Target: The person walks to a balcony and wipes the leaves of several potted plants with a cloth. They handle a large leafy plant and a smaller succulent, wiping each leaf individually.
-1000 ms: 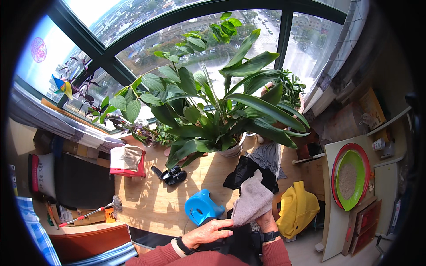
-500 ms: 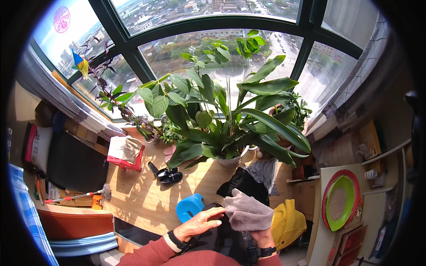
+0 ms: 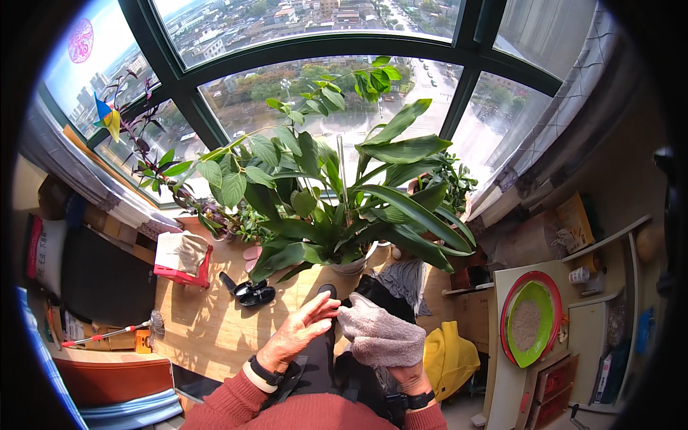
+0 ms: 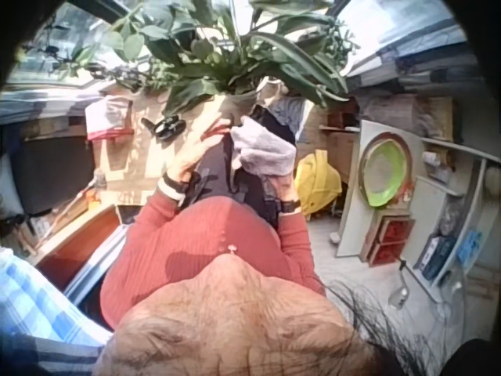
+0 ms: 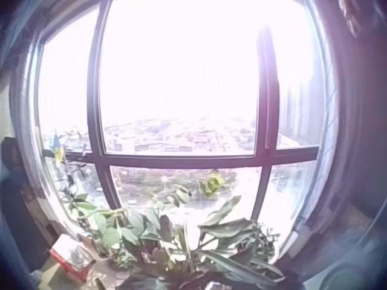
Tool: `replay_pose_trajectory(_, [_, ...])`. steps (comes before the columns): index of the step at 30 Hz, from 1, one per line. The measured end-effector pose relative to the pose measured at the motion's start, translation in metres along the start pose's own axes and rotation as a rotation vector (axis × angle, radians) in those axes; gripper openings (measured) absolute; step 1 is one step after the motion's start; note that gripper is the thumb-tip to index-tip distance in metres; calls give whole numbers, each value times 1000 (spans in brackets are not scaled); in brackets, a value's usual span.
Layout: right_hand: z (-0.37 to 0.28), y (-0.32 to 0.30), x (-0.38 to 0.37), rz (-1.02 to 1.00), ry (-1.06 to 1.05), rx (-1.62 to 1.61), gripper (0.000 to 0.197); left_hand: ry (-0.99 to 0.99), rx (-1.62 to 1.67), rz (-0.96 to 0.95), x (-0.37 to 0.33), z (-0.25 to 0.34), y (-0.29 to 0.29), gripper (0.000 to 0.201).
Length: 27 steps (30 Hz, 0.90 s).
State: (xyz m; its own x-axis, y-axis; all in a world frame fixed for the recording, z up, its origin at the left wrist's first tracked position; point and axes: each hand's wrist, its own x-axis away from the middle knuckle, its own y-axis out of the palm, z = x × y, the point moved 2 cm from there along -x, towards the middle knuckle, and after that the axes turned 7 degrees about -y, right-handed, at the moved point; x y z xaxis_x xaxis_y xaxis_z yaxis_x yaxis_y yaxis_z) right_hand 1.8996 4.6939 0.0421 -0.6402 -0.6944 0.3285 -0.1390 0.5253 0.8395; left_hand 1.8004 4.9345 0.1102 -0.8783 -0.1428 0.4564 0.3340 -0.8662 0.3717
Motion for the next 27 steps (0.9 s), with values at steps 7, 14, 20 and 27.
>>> replay_pose_trajectory(7, [-26,22,-13,23,-126,234,59,144,90,-56,-68,53,-17,69])
replay_pose_trajectory(14, [-19,38,-73,0,-89,-160,62,248,229,250,-125,82,-115,68])
replay_pose_trajectory(20, [-18,87,-128,-71,-128,98,58,554,294,359,-135,93,-226,54])
replay_pose_trajectory(27, [-7,103,-178,-123,25,136,56,158,134,596,-176,102,-268,30])
